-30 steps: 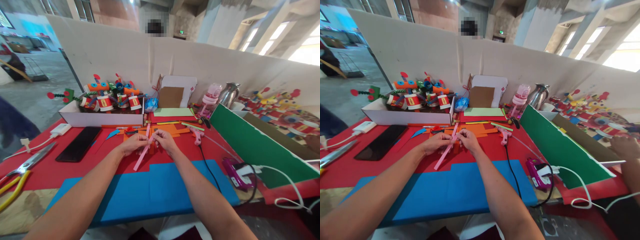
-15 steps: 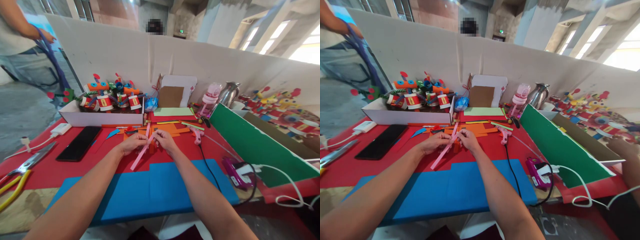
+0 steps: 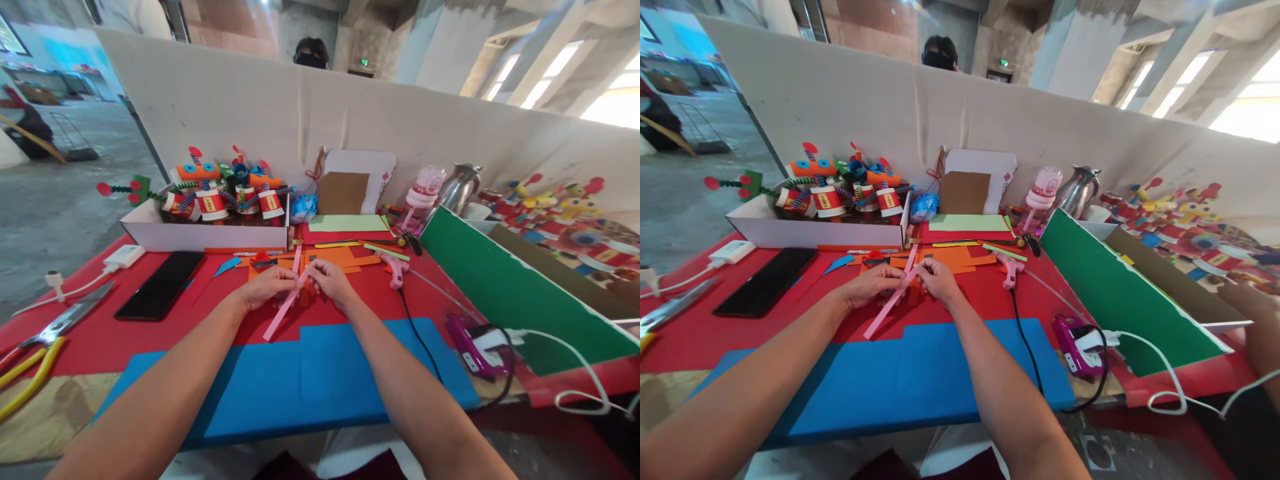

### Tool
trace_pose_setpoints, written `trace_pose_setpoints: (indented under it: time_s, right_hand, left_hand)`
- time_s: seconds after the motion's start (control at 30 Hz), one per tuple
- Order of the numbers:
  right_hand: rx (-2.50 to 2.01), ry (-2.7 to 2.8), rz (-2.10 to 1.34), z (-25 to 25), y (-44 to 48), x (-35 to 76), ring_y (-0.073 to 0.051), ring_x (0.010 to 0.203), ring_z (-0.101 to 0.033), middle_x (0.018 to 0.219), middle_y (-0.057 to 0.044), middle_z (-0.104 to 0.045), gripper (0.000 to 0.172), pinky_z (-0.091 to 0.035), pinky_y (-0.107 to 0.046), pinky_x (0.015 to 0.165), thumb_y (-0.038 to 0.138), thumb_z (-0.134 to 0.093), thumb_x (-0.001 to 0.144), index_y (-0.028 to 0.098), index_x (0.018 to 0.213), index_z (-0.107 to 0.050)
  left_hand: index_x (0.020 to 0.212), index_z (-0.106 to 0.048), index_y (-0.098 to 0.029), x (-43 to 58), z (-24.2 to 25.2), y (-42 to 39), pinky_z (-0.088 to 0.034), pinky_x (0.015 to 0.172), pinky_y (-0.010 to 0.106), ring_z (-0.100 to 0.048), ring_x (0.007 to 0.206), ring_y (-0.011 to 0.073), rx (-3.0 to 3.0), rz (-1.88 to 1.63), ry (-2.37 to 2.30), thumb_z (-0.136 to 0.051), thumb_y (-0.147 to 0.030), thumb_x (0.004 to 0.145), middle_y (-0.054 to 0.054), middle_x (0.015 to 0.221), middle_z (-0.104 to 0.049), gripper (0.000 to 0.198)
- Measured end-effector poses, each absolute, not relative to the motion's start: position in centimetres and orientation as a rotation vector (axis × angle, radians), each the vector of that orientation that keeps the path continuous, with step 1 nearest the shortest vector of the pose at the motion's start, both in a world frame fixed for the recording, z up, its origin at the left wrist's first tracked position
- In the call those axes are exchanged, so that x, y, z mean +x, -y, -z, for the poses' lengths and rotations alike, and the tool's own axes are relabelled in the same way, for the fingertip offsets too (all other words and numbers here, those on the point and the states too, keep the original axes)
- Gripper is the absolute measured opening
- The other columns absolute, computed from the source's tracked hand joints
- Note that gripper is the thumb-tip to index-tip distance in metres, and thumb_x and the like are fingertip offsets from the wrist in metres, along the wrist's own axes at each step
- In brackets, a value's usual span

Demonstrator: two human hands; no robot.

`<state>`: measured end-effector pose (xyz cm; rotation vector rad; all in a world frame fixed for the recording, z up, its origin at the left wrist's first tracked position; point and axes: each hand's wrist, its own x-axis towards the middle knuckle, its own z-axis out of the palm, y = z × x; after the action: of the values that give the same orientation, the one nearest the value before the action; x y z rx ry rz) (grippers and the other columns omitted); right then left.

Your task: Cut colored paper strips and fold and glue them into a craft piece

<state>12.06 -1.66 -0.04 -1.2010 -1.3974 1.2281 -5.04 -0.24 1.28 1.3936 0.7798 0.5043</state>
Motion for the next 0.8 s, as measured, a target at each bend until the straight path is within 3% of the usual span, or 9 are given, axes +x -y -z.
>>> trace_pose_setpoints:
  time_s: [0.33, 0.47, 0.57, 0.8]
  right_hand:
    - [-1.227, 1.36, -1.222, 0.0, 1.6, 12.1, -0.005, 0.036, -0.037, 0.048, 0.008, -0.045, 0.03, -0.027, -0.017, 0.034, 0.045, -0.057, 0.078, 0.02, 0.064, -0.05]
    - [-1.262, 1.136, -1.136, 0.0, 0.9, 13.2, -0.005, 0.039, -0.037, 0.05, 0.007, -0.043, 0.035, -0.03, -0.017, 0.038, 0.05, -0.055, 0.077, 0.02, 0.061, -0.047]
    - [-1.337, 1.067, -1.064, 0.5, 0.4, 14.2, -0.006, 0.04, -0.036, 0.052, 0.007, -0.043, 0.031, -0.029, -0.019, 0.04, 0.048, -0.054, 0.075, 0.02, 0.064, -0.048]
    - [-1.511, 1.518, -0.683, 1.5, 0.0, 13.8, -0.012, 0.057, -0.049, 0.058, 0.004, -0.052, 0.017, -0.038, -0.024, 0.057, 0.03, -0.054, 0.074, 0.022, 0.061, -0.048]
  left_hand:
    - [0.056, -0.06, -0.013, -5.1, -1.2, 0.1, -0.025, 0.036, 0.02, -0.04, 0.034, 0.0067, 1.362, -0.518, -0.785, -0.067, -0.035, 0.067, 0.002, 0.046, -0.057, 0.025]
    - [0.051, -0.057, -0.014, -5.1, -1.0, -0.3, -0.03, 0.038, 0.02, -0.049, 0.038, 0.0098, 1.258, -0.719, -0.815, -0.066, -0.031, 0.064, 0.004, 0.046, -0.059, 0.023]
    - [0.047, -0.051, -0.015, -5.2, -1.2, -0.6, -0.035, 0.04, 0.021, -0.05, 0.039, 0.0101, 1.128, -0.923, -0.799, -0.065, -0.027, 0.06, 0.001, 0.043, -0.056, 0.023]
    - [0.052, -0.049, -0.016, -5.6, -1.2, -1.2, -0.03, 0.037, 0.019, -0.045, 0.037, 0.0081, 0.925, -1.133, -0.815, -0.064, -0.029, 0.06, -0.002, 0.043, -0.053, 0.021]
